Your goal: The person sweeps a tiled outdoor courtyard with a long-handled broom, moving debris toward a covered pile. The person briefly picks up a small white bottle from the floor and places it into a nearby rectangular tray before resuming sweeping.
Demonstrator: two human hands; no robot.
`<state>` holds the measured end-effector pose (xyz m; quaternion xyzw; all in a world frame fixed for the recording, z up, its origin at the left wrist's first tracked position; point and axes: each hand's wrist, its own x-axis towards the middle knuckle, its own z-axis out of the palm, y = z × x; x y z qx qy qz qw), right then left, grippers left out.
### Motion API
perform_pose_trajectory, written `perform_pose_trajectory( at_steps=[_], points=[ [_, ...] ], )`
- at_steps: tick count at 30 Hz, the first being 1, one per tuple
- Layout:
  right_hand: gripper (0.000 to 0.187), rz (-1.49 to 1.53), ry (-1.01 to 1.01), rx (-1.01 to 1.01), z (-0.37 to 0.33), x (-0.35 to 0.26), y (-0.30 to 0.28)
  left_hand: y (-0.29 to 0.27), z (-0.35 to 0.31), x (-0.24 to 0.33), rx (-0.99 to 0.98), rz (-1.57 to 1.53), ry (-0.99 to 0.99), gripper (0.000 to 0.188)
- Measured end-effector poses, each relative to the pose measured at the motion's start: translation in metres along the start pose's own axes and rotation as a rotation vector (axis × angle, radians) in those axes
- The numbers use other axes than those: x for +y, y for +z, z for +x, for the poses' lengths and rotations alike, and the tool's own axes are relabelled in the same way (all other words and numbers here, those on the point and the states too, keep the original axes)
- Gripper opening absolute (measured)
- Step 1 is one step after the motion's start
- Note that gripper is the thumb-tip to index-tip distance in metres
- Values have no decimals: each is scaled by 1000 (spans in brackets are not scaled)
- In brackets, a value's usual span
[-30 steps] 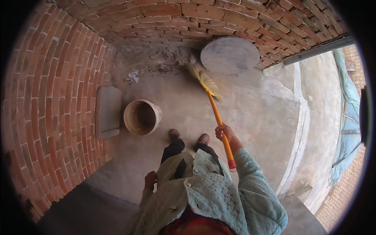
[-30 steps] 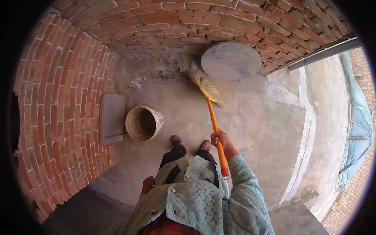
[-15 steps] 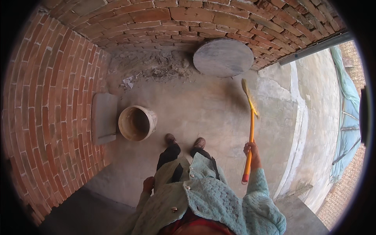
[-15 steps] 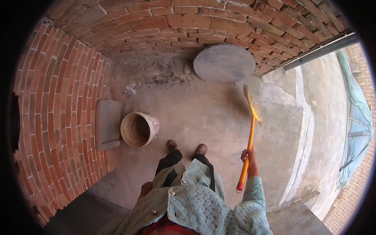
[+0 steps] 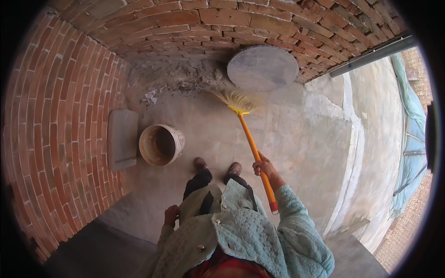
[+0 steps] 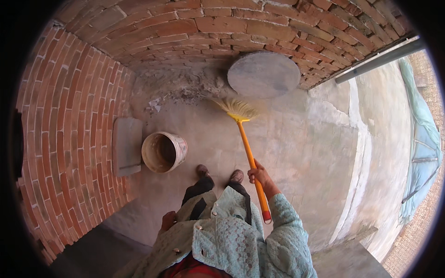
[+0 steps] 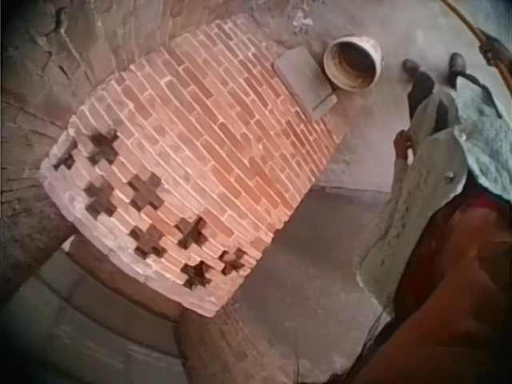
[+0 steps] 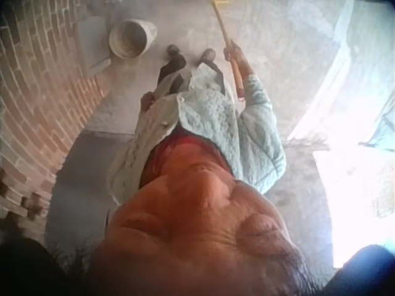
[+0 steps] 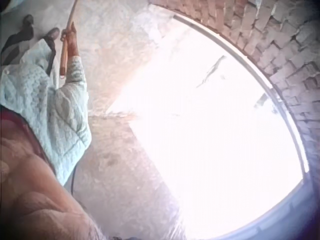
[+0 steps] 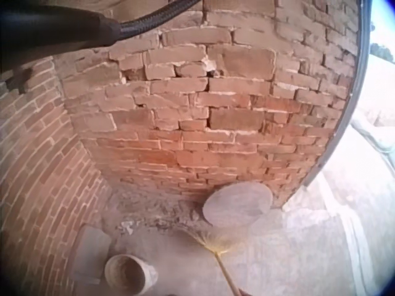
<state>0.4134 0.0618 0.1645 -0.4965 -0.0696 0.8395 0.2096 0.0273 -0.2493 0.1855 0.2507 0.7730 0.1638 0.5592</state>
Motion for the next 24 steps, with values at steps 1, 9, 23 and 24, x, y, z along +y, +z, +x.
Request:
perform_pose_trajectory(
  at_steps=[1,9,23,24],
  points=[
    [72,-41,-13,-2,-15,4,5,-1,2,3,-3,-28,-43,22],
    [46,141,-20,133,-83,42,24,19,9,-23,229,-242,-138,27],
    [14,325,442,-249,33,23,118,21,47,-143,172,-203,29,15],
    [11,263,403,-266,27,17,129,22,53,-137,163,-313,-14,16]
  ],
)
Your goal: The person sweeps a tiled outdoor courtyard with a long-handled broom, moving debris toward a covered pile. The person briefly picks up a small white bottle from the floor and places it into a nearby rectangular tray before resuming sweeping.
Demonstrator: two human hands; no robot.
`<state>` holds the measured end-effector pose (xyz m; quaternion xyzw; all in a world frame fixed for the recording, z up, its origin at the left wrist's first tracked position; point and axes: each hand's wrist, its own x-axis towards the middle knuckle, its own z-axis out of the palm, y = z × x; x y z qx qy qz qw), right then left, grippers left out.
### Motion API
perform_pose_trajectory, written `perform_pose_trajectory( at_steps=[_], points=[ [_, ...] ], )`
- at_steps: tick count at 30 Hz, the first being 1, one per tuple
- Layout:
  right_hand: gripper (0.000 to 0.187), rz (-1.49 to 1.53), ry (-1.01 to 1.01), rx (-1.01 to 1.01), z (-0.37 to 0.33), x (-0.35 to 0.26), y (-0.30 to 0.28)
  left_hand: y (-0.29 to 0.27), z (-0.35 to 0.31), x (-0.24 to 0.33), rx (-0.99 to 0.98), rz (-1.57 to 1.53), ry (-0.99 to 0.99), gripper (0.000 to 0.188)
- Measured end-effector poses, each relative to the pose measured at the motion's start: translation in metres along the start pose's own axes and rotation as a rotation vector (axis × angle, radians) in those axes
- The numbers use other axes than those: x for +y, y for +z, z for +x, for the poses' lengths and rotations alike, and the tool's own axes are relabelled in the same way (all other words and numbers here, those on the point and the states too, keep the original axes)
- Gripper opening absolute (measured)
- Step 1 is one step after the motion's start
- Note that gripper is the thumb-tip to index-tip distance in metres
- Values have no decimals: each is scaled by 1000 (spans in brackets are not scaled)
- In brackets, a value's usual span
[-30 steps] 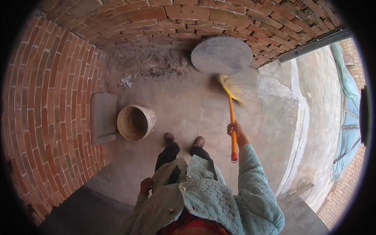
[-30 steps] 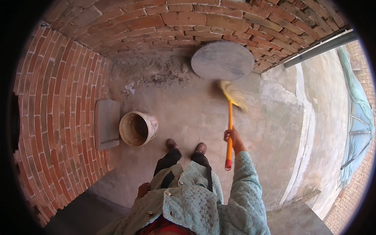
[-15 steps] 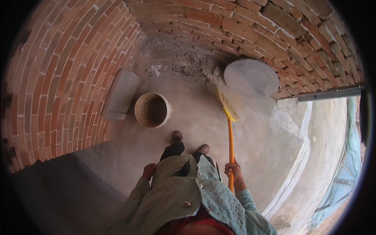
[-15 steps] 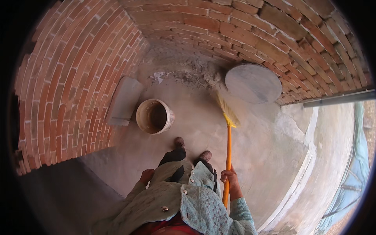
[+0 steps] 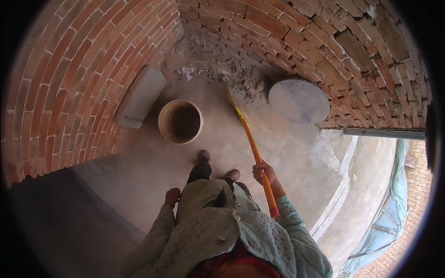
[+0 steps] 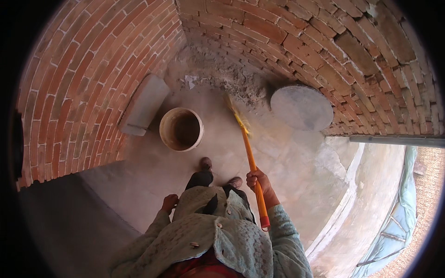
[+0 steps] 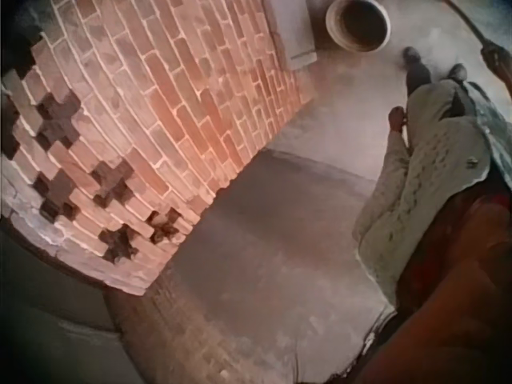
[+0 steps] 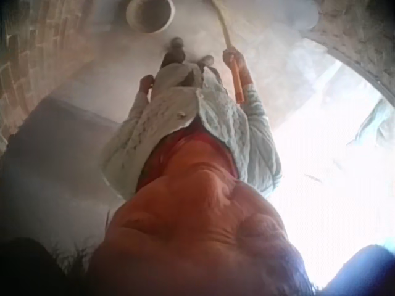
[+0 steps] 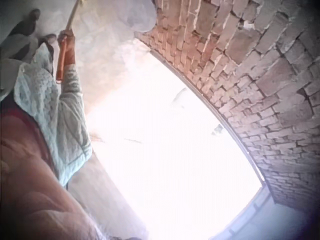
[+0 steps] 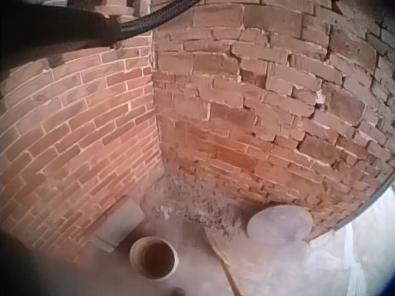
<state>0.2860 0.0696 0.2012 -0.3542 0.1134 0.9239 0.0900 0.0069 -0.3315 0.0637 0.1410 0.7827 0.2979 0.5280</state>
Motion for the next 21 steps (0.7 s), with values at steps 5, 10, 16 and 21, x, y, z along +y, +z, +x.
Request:
perform_pose_trajectory(
  at_steps=[5,10,16,21],
  points=[
    [13,-54,-34,-26,-18,13,54,-3,-6,74,-9,-431,-278,13],
    [12,115,114,-85,5,24,28,1,5,27,-34,-194,-143,8],
    [7,-16,132,48,31,10,-11,0,-1,4,-24,356,158,11],
    [41,-417,-53,5,-59,10,-33,45,-12,63,13,845,354,15]
  ],
)
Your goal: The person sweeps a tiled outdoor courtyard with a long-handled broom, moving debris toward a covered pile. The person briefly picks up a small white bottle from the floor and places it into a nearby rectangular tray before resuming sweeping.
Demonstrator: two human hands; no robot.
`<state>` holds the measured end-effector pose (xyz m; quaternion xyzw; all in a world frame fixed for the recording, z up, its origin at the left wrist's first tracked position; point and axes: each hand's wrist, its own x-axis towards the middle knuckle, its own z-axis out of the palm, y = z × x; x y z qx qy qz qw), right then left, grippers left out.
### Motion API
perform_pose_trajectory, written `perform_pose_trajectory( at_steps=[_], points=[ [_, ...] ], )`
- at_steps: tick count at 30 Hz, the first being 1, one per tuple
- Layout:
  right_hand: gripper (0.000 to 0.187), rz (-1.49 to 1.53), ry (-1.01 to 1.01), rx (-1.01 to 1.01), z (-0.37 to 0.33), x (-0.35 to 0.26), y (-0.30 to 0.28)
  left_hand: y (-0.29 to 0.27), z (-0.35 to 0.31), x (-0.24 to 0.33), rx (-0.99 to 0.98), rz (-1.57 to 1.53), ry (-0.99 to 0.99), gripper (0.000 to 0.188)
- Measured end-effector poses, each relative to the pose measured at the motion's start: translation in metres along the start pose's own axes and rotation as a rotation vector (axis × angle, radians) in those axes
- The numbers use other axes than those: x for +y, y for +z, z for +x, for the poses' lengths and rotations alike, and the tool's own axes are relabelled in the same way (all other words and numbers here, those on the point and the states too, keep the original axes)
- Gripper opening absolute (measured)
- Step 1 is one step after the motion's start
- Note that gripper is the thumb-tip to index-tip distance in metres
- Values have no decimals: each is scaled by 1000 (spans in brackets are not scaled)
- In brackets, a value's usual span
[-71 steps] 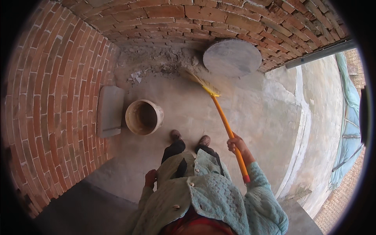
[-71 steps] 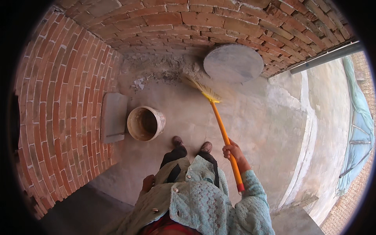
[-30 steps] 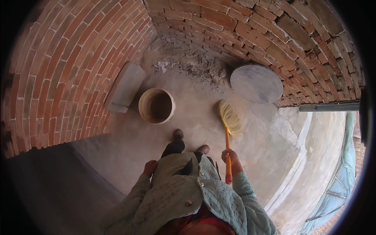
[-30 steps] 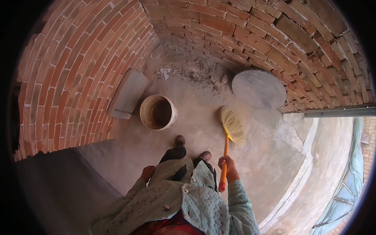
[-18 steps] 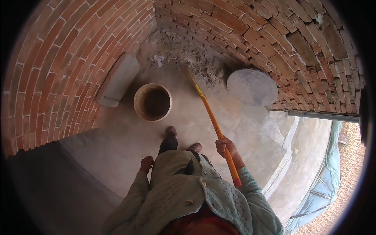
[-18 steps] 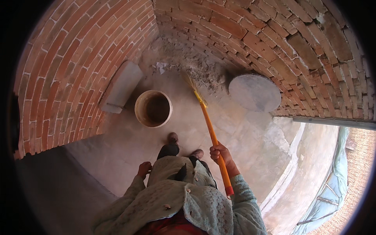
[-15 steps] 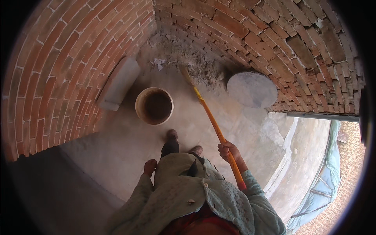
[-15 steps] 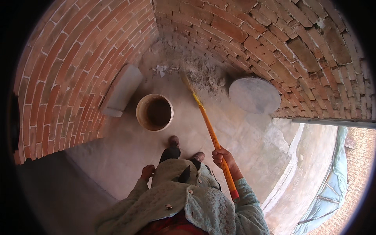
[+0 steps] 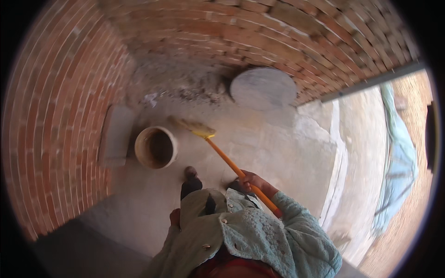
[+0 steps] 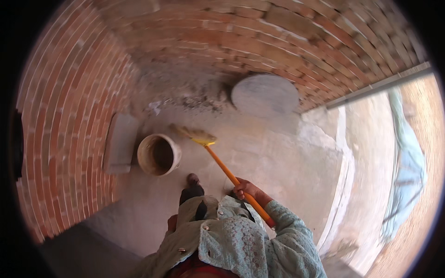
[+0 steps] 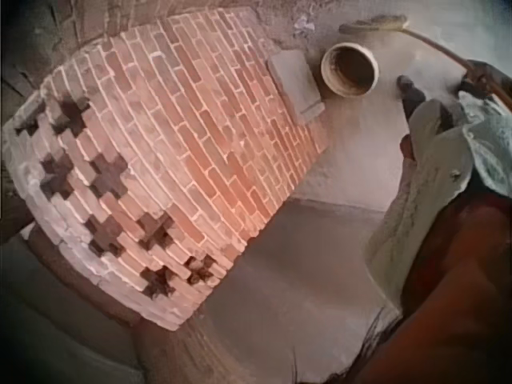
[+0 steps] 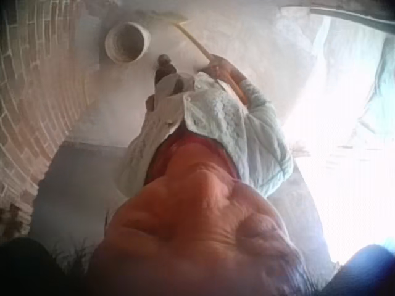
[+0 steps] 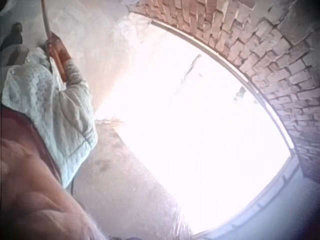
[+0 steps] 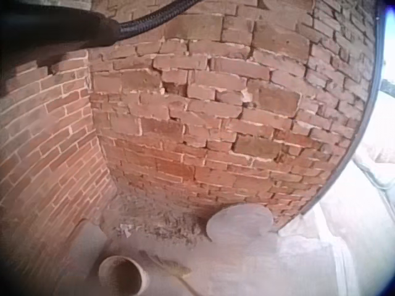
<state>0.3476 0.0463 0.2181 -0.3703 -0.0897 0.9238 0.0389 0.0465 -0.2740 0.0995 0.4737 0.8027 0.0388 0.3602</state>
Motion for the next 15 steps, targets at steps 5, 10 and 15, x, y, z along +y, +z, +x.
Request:
perform_pose_trajectory(
  at_steps=[5,10,15],
  points=[
    [48,53,-116,9,-121,2,-33,66,38,-28,-211,442,39,17],
    [50,390,-326,72,-222,51,-111,28,98,34,-106,665,373,17],
    [52,684,-536,205,-278,88,-172,-26,101,200,-211,-90,-308,14]
  ],
)
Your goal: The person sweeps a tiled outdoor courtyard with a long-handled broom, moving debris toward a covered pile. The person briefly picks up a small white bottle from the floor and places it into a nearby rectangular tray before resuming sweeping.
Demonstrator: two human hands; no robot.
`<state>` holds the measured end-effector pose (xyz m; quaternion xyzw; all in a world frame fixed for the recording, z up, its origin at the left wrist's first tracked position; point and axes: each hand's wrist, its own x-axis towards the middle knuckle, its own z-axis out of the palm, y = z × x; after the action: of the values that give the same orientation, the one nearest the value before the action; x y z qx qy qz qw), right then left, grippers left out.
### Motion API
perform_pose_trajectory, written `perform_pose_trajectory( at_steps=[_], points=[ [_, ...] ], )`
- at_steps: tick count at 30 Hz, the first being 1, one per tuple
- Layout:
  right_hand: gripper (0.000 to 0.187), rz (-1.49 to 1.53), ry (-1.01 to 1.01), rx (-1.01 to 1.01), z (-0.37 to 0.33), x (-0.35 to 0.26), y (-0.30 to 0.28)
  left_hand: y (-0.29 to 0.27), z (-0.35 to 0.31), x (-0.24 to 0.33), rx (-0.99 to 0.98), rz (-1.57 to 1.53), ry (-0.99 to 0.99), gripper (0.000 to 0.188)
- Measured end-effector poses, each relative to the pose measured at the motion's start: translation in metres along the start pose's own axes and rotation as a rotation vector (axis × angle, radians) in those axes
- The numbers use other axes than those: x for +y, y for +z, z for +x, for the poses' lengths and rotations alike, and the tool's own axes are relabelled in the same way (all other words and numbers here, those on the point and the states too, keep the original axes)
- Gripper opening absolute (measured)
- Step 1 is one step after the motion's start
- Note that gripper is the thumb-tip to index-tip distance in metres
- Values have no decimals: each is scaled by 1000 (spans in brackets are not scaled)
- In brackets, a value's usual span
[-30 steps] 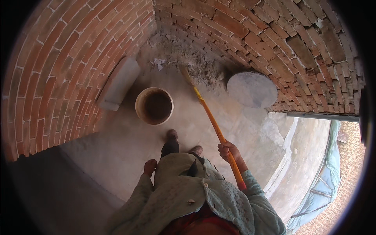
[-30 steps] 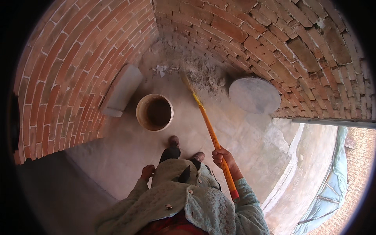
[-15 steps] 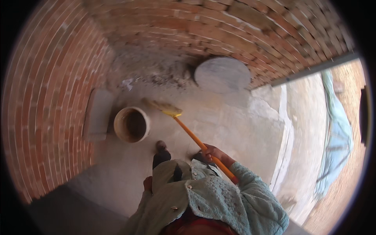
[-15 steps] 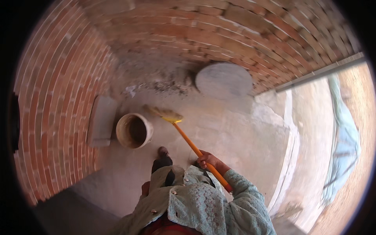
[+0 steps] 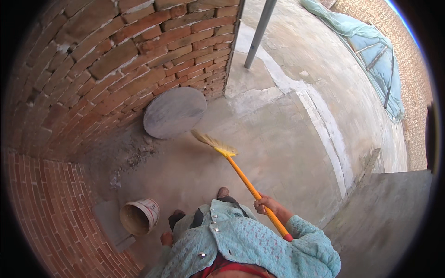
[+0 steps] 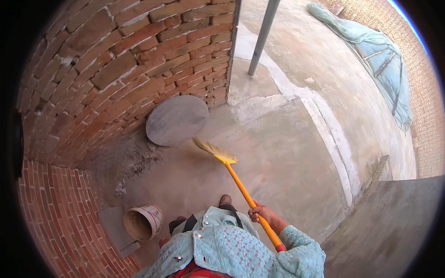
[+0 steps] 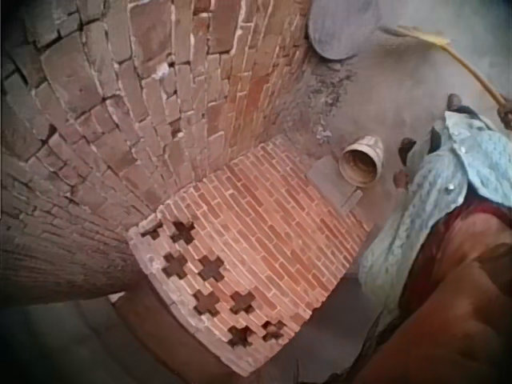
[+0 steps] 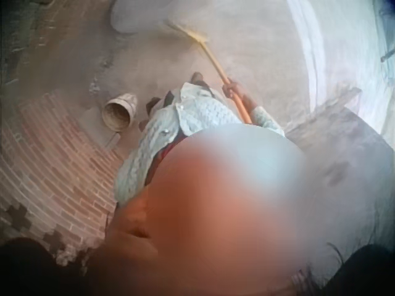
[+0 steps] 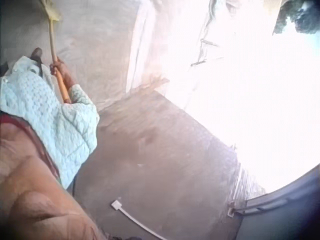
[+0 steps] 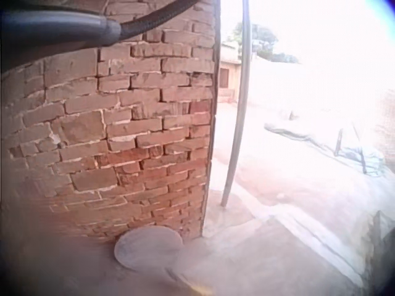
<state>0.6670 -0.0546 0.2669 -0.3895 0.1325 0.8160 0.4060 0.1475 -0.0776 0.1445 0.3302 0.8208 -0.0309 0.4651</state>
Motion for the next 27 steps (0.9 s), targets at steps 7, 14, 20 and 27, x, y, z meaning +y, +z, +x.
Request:
perform_pose_trajectory(
  at_steps=[7,14,20,27],
  points=[
    [10,546,-256,101,18,-87,-34,11,55,21,-75,948,752,14],
    [8,891,-419,-4,2,-196,-30,36,110,125,-339,196,39,17],
    [7,1035,-609,27,-65,-219,-35,126,169,360,-305,-199,287,10],
    [9,1193,-791,26,-69,-243,-64,178,92,646,-499,-139,505,30]
  ],
)
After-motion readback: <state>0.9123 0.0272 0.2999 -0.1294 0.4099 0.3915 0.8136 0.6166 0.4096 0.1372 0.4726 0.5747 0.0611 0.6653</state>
